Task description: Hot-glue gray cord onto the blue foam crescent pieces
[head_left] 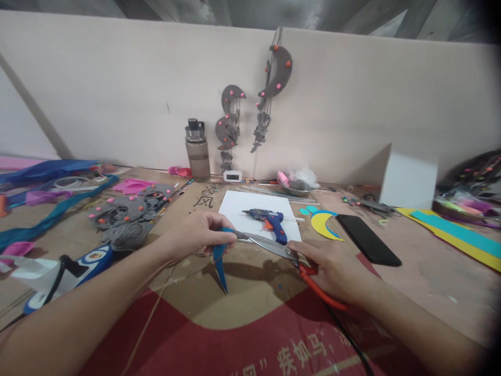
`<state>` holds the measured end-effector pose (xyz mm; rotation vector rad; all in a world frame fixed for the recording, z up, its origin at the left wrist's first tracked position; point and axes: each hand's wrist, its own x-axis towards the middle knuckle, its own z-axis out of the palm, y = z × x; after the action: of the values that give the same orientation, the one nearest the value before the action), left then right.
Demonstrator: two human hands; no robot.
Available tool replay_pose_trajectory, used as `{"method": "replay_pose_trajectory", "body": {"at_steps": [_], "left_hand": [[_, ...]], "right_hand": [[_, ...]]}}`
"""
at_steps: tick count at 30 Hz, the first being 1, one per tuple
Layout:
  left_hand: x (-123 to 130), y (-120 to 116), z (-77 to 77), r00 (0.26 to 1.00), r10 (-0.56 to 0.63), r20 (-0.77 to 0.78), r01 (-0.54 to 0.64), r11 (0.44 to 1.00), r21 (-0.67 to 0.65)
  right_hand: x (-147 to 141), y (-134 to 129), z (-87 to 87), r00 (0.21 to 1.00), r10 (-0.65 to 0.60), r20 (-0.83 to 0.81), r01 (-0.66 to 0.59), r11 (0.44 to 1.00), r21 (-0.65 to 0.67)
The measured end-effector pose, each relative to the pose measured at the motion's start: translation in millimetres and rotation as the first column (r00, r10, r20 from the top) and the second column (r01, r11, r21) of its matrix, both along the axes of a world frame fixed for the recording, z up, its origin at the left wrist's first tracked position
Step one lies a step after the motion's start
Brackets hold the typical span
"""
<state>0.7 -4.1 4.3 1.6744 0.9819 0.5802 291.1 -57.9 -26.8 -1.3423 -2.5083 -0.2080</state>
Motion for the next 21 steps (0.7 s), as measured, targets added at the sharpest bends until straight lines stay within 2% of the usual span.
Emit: {"method": "replay_pose_trajectory", "body": {"at_steps": [11, 21], "left_hand": [[-0.8, 0.9, -0.6, 1.000, -0.023, -0.005, 0.023, 1.000, 0.011], [-1.2, 0.3, 1.4, 1.000, -0.012, -0.008, 0.012, 1.000, 0.005]], "right_hand": [[0.2, -0.2, -0.3, 1.000, 0.003, 0.006, -0.003, 1.000, 0.001], [-5.9, -3.1, 9.2, 1.000, 0.003, -0.029, -0.003, 1.000, -0.005]]}}
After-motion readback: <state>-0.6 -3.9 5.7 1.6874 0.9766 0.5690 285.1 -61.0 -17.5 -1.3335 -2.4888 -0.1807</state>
